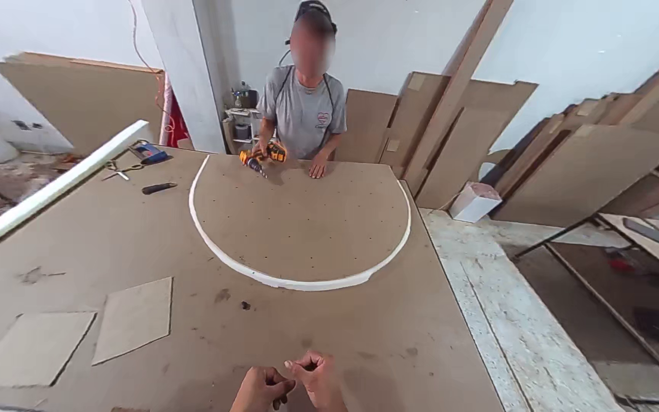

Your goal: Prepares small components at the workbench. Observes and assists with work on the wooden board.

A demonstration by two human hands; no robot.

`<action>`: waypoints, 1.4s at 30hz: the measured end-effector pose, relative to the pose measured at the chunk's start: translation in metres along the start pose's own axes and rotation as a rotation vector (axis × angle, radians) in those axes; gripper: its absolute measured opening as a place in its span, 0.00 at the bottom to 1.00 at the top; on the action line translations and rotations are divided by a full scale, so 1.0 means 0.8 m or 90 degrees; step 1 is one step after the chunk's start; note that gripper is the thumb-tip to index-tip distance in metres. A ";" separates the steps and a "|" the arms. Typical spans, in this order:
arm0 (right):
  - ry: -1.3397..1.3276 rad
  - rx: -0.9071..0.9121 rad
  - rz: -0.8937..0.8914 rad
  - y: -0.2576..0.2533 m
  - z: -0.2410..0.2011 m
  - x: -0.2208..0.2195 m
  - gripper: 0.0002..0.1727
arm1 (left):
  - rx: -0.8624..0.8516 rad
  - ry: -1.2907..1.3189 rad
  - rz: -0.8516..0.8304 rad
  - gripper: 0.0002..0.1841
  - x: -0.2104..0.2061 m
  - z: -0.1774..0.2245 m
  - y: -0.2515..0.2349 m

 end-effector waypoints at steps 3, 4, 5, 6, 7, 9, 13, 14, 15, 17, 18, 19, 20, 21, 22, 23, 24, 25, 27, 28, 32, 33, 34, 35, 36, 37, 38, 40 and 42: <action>-0.023 -0.009 0.012 0.000 -0.003 0.000 0.14 | 0.000 -0.028 0.000 0.17 0.002 -0.003 -0.001; -0.034 0.000 0.014 -0.001 -0.001 0.000 0.13 | -0.008 -0.047 -0.004 0.18 0.002 -0.002 -0.002; -0.048 0.016 0.014 -0.002 0.004 0.000 0.11 | -0.020 -0.070 -0.007 0.19 0.001 -0.002 -0.003; -0.065 0.023 0.013 -0.002 0.006 -0.001 0.11 | -0.033 -0.090 -0.010 0.20 0.000 -0.002 -0.003; -0.096 0.015 0.007 0.000 0.005 -0.002 0.13 | -0.043 -0.102 -0.013 0.21 -0.001 -0.002 -0.002; -0.163 -0.032 0.004 0.004 -0.001 -0.005 0.20 | -0.040 -0.122 -0.019 0.24 -0.002 -0.001 0.000; -0.151 -0.061 0.030 0.007 -0.004 -0.002 0.28 | -0.016 -0.134 -0.011 0.28 -0.001 0.003 0.000; -0.118 -0.051 0.040 0.008 -0.005 -0.001 0.28 | -0.026 -0.136 0.000 0.29 0.000 0.003 0.000; -0.085 -0.026 0.052 0.009 -0.007 0.000 0.27 | -0.037 -0.141 0.011 0.30 0.000 0.003 0.001; -0.030 0.058 0.076 0.010 -0.003 0.001 0.26 | -0.058 -0.152 0.051 0.32 0.002 0.003 0.002; -0.010 0.115 0.100 0.010 0.001 0.001 0.29 | -0.058 -0.144 0.078 0.33 0.004 0.003 0.002; -0.006 0.173 0.124 0.010 0.005 0.000 0.33 | -0.050 -0.124 0.103 0.34 0.005 0.003 0.002; -0.008 0.208 0.134 0.009 0.006 0.000 0.35 | -0.045 -0.092 0.118 0.33 0.006 0.002 0.000; -0.010 0.216 0.126 0.010 0.008 0.001 0.36 | -0.048 -0.052 0.118 0.31 0.007 0.000 -0.001; -0.016 0.204 0.104 0.010 0.011 0.002 0.37 | -0.065 -0.007 0.102 0.28 0.008 -0.001 -0.002; -0.019 0.187 0.090 0.009 0.011 0.002 0.36 | -0.085 0.032 0.071 0.22 0.007 0.000 -0.002; -0.018 0.165 0.081 0.006 0.009 0.001 0.32 | -0.104 0.056 0.032 0.15 0.006 0.001 -0.002; -0.015 0.143 0.067 0.003 0.007 0.001 0.26 | -0.119 0.067 0.007 0.13 0.003 0.003 -0.001; 0.006 0.124 0.045 0.002 0.011 0.000 0.15 | -0.128 0.087 -0.015 0.11 -0.005 0.003 0.003; 0.023 0.130 0.038 0.001 0.014 0.000 0.13 | -0.122 0.090 -0.020 0.10 -0.006 0.004 0.004; 0.040 0.158 -0.004 0.005 0.010 0.001 0.07 | -0.094 0.072 0.009 0.10 -0.002 0.008 0.009; 0.036 0.162 -0.012 0.006 0.008 0.000 0.07 | -0.095 0.069 0.019 0.10 0.000 0.008 0.010; 0.030 0.163 -0.015 0.007 0.006 -0.001 0.08 | -0.096 0.065 0.025 0.11 0.002 0.008 0.011; 0.022 0.166 -0.014 0.009 0.006 -0.002 0.08 | -0.099 0.063 0.028 0.11 0.002 0.007 0.013; 0.012 0.169 -0.010 0.009 0.006 -0.002 0.08 | -0.106 0.061 0.028 0.12 0.001 0.007 0.014; 0.005 0.171 -0.006 0.010 0.006 -0.002 0.09 | -0.116 0.062 0.025 0.13 0.000 0.006 0.015; -0.002 0.164 -0.005 0.011 0.004 -0.002 0.10 | -0.120 0.066 0.022 0.15 -0.001 0.004 0.016; -0.008 0.118 0.013 0.011 0.000 -0.003 0.14 | -0.108 0.062 0.024 0.19 0.001 0.005 0.018; -0.004 0.063 0.048 0.012 -0.001 -0.004 0.18 | -0.079 0.043 0.023 0.21 0.002 0.009 0.021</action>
Point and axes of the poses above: each hand's wrist, its own y-axis away from the middle knuckle, its own x-axis out of the back of the hand, z = x × y, the point moved 2 cm from there along -y, towards the middle knuckle, and after that the axes turned 6 degrees about x, right-handed, at the moved point
